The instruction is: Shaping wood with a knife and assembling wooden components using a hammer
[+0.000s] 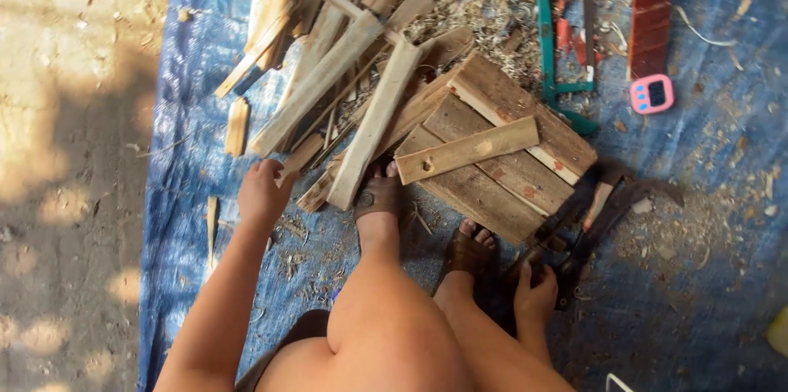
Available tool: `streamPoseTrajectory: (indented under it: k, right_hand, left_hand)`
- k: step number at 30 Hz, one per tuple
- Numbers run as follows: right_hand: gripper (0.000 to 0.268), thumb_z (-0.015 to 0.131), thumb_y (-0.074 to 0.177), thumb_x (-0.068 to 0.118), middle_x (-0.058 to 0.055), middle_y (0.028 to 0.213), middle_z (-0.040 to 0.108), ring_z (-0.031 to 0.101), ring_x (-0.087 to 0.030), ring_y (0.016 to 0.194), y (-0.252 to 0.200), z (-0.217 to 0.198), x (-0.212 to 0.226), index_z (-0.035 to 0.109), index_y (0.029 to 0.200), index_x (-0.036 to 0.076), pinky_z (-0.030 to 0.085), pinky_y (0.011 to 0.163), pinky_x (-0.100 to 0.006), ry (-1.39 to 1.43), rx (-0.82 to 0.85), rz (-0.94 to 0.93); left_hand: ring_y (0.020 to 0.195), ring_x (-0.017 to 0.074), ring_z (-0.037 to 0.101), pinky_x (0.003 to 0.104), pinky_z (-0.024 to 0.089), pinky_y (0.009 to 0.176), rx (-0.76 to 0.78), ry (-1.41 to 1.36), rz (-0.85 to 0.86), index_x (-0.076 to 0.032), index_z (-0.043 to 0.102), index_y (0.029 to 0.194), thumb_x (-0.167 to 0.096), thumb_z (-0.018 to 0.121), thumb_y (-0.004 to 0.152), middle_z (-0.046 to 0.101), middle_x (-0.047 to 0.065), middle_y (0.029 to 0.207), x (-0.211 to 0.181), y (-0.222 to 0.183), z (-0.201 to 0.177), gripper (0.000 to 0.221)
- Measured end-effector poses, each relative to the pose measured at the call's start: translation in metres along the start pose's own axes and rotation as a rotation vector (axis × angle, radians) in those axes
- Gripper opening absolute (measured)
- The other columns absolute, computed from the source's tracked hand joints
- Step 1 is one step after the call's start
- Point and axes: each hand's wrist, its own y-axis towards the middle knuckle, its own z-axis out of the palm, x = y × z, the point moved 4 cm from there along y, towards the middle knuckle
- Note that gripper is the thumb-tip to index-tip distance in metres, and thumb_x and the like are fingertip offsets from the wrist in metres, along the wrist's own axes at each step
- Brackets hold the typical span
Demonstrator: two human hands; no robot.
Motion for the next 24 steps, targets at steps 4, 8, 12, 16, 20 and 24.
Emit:
streamPoseTrajectory:
  k: [4,8,12,16,20,24]
  right_hand:
    - [0.054,0.053,0.106,0.046,-0.020,0.112,0.072,0.068,-0.038,0.098,0.011,-0.023,-0.016,0.066,0.127,-0.003,0.052,0.084,-0.045,-0.005,-0.110,-0.002]
    - [0.050,0.053,0.114,0.042,-0.026,0.120,0.071,0.066,-0.041,0.117,0.017,-0.046,-0.026,0.069,0.128,-0.004,0.057,0.094,-0.051,-0.003,-0.081,0.121]
    - [0.053,0.052,0.112,0.047,-0.025,0.119,0.072,0.067,-0.041,0.115,0.028,-0.047,-0.047,0.071,0.127,0.000,0.058,0.092,-0.052,0.001,-0.133,0.177]
    - [0.053,0.059,0.108,0.048,-0.022,0.124,0.069,0.066,-0.039,0.117,0.024,-0.053,-0.046,0.066,0.131,0.001,0.057,0.095,-0.051,-0.003,-0.116,0.203]
    - [0.074,0.063,0.097,0.064,-0.019,0.136,0.060,0.060,-0.037,0.126,0.030,-0.036,-0.056,0.055,0.143,0.006,0.054,0.100,-0.052,-0.087,0.025,0.269]
    - [0.082,0.064,0.095,0.064,-0.021,0.141,0.057,0.058,-0.037,0.130,0.032,-0.035,-0.040,0.046,0.148,0.004,0.053,0.101,-0.054,-0.068,0.122,0.273]
  left_hand:
    - [0.064,0.0210,0.056,0.035,0.047,0.060,0.072,-0.226,0.214,-0.004,0.072,0.104,-0.032,0.068,0.099,0.063,0.007,0.075,-0.096,-0.016,-0.013,0.028]
    - [0.083,0.0284,0.070,0.043,0.058,0.073,0.091,-0.328,0.456,-0.009,0.072,0.108,-0.029,0.067,0.104,0.071,0.010,0.080,-0.176,-0.026,-0.015,0.021]
    - [0.082,0.0238,0.073,0.039,0.059,0.070,0.064,-0.244,0.639,-0.016,0.072,0.106,-0.028,0.070,0.101,0.072,0.002,0.081,-0.215,-0.023,-0.010,0.013]
    - [0.089,0.0327,0.072,0.047,0.060,0.072,0.052,-0.204,0.633,-0.012,0.067,0.107,-0.039,0.080,0.091,0.068,0.006,0.089,-0.232,-0.028,0.002,0.034]
    - [0.114,0.0336,0.062,0.050,0.060,0.087,0.033,0.099,0.731,-0.014,0.060,0.130,-0.037,0.091,0.067,0.058,0.008,0.117,-0.235,-0.037,0.035,0.074]
    - [0.110,0.0290,0.060,0.042,0.062,0.083,-0.040,0.096,0.738,-0.014,0.056,0.131,-0.042,0.090,0.068,0.051,0.006,0.111,-0.228,-0.040,0.058,0.077]
